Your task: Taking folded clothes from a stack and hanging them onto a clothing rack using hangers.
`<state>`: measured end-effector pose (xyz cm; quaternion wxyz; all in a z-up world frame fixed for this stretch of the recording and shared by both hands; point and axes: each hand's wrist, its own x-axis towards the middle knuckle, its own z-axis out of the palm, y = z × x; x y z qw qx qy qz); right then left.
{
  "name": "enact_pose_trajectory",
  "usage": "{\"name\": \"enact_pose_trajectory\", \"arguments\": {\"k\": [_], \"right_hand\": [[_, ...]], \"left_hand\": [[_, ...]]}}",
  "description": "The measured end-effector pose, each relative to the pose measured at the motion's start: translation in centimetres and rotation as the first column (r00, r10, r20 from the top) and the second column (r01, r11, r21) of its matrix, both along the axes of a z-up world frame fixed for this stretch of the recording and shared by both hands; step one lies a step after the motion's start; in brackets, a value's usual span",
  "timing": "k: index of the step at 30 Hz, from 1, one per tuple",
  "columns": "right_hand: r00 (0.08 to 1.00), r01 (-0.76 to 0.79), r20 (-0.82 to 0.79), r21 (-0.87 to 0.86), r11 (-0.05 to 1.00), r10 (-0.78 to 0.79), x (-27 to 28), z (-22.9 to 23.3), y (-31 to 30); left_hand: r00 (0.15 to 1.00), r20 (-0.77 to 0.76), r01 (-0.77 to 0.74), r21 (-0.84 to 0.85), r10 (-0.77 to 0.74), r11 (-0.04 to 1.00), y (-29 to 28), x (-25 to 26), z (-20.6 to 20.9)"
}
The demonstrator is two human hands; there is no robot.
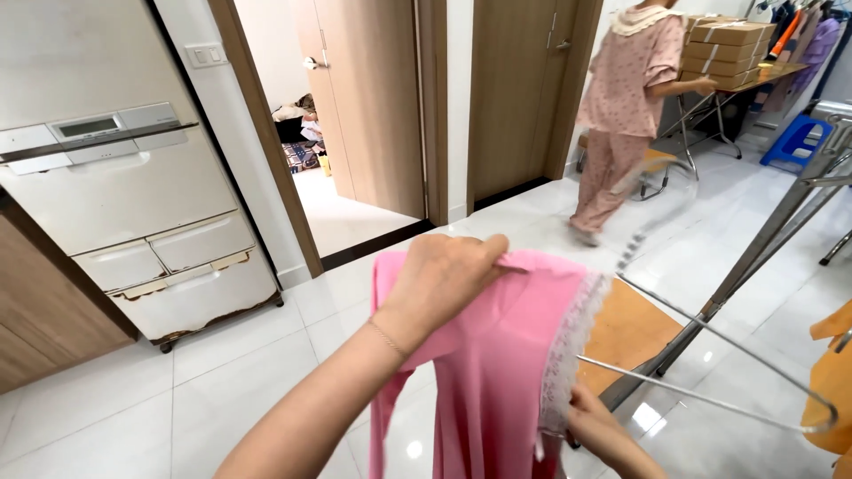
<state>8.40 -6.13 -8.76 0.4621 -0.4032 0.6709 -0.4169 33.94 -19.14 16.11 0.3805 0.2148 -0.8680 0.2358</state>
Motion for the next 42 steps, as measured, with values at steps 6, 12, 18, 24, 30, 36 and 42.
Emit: {"name": "enact_pose_trajectory", "arguments": {"k": [6, 12, 18, 24, 30, 36, 42], "right_hand": [[0.995, 0.068, -0.07, -0.104, 0.992, -0.075, -4.4, -2.8, 2.6], [0.927, 0.183, -0.312, -0.1, 0.978, -0.206, 0.4, 8.4, 4.3], [0.946, 0.172, -0.277, -0.01, 0.985, -0.168, -3.0, 11.2, 7.0], [0.843, 0.16, -0.477, -0.219, 0.963, -0.248, -8.1, 4.8, 8.7], [0.726, 0.446, -0.493, -0.194, 0.874, -0.48, -15.5, 1.8, 10.9], [0.749, 0.49, -0.357, -0.268, 0.829, -0.558, -22.2, 7.2, 15.1], [0.759, 0.65, 0.083, -0.146, 0.745, -0.646, -18.7, 15.2, 14.4]], "left_hand": [[0.985, 0.035, -0.172, 0.275, 0.169, 0.946, -1.4, 3.6, 0.8], [0.986, -0.161, 0.162, 0.867, -0.042, 0.471, 1.5, 3.2, 4.8], [0.955, -0.278, 0.298, 0.895, -0.106, 0.332, 0.3, 1.4, 2.8], [0.91, -0.391, 0.407, 0.786, -0.136, 0.466, -0.1, -0.3, 2.3], [0.932, -0.311, 0.362, 0.738, -0.188, 0.57, -2.7, -1.2, 2.4], [0.908, -0.135, 0.384, 0.649, -0.397, 0.657, -6.3, -1.6, -0.2], [0.882, -0.152, 0.459, 0.492, -0.446, 0.74, -4.8, -3.9, -1.5]]}}
